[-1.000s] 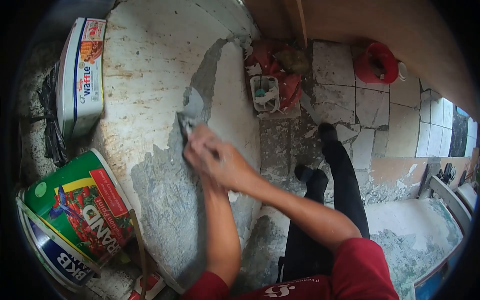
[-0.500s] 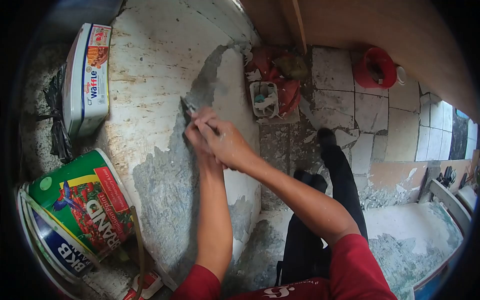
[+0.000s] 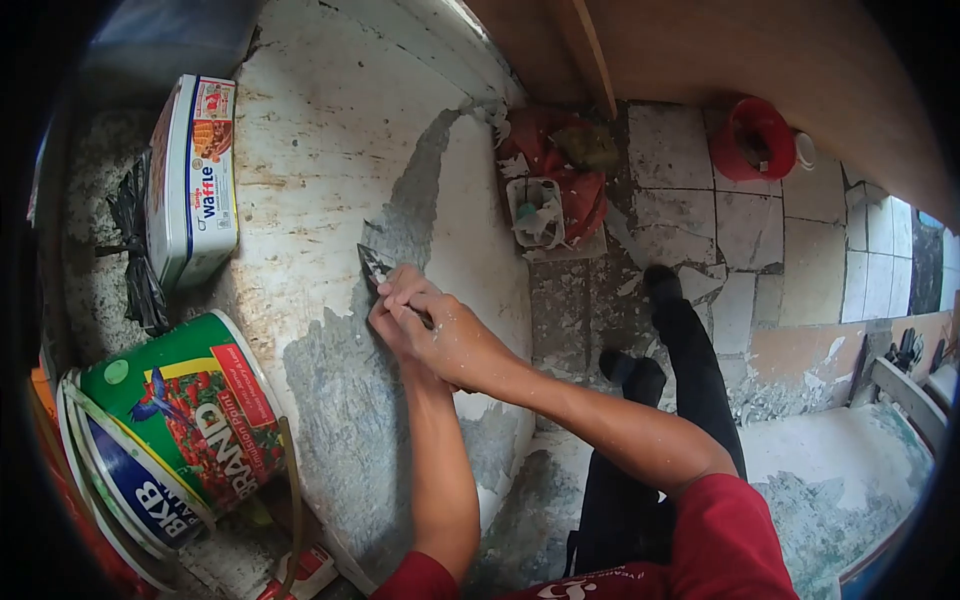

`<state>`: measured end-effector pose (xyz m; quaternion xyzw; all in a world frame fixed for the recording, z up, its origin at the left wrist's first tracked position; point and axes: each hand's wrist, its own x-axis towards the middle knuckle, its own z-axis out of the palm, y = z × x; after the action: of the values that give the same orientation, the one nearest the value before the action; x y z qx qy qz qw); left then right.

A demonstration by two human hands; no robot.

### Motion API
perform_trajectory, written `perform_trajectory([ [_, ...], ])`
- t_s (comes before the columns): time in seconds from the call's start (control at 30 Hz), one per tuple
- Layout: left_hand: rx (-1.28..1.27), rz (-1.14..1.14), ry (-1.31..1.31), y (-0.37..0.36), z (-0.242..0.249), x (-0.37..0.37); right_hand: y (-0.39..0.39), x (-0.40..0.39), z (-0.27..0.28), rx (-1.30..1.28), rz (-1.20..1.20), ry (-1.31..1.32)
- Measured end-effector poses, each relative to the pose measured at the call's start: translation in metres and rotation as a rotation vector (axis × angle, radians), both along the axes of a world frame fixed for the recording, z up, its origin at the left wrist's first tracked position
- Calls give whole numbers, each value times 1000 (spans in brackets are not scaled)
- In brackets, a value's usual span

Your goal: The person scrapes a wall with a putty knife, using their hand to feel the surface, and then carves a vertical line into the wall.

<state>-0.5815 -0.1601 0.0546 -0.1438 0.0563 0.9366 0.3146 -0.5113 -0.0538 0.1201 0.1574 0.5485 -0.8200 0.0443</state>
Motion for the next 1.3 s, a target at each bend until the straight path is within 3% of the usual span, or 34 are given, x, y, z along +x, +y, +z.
perform_trajectory([
  [0.1, -159, -47, 77, -1, -22, -23, 7, -20, 1, -48, 16, -100],
  [0.2, -170, -83, 58, 22, -7, -30, 20, -28, -2, -74, 38, -198],
  [0.27, 51, -96, 12, 14, -7, -22, 10, -18, -6, -2, -46, -18],
  [0.33, 146, -60, -71, 11, 10, -11, 11, -16, -1, -14, 7, -26],
  [0.37, 108, -74, -31, 13, 14, -13, 12, -19, -2, -25, 26, -49],
  [0.43, -328, -33, 191, 21, 2, -26, 19, -33, -1, -101, 57, -141],
  [0.53, -446, -126, 320, 30, -20, -46, 33, -43, -6, -113, 43, -179],
  [0.6, -306, -89, 217, 24, -8, -30, 27, -32, 0, -96, 14, -124],
  [0.63, 12, -81, 62, 24, 8, -20, 23, -24, 8, -105, 26, -129],
  [0.73, 54, -74, -99, 19, 19, -20, 24, -26, 13, -195, 113, -203],
  [0.83, -125, -254, 78, 21, -28, -60, 35, -54, -13, -255, 79, -249],
  [0.9, -286, -190, 125, 35, -25, -52, 45, -50, -12, -158, 70, -257],
  [1.0, -23, 51, -172, 40, 0, -30, 44, -34, 4, -116, 102, -169],
  [1.03, 17, 9, -76, 40, 3, -27, 48, -36, 7, -94, 155, -176],
  [1.1, -165, -88, 15, 34, -25, -46, 53, -56, -9, -143, 165, -242],
  [1.2, -304, -96, 52, 60, -12, -54, 62, -64, -23, -170, 117, -239],
  [1.3, 24, -27, -67, 40, -19, -36, 54, -42, -7, -100, 154, -242],
])
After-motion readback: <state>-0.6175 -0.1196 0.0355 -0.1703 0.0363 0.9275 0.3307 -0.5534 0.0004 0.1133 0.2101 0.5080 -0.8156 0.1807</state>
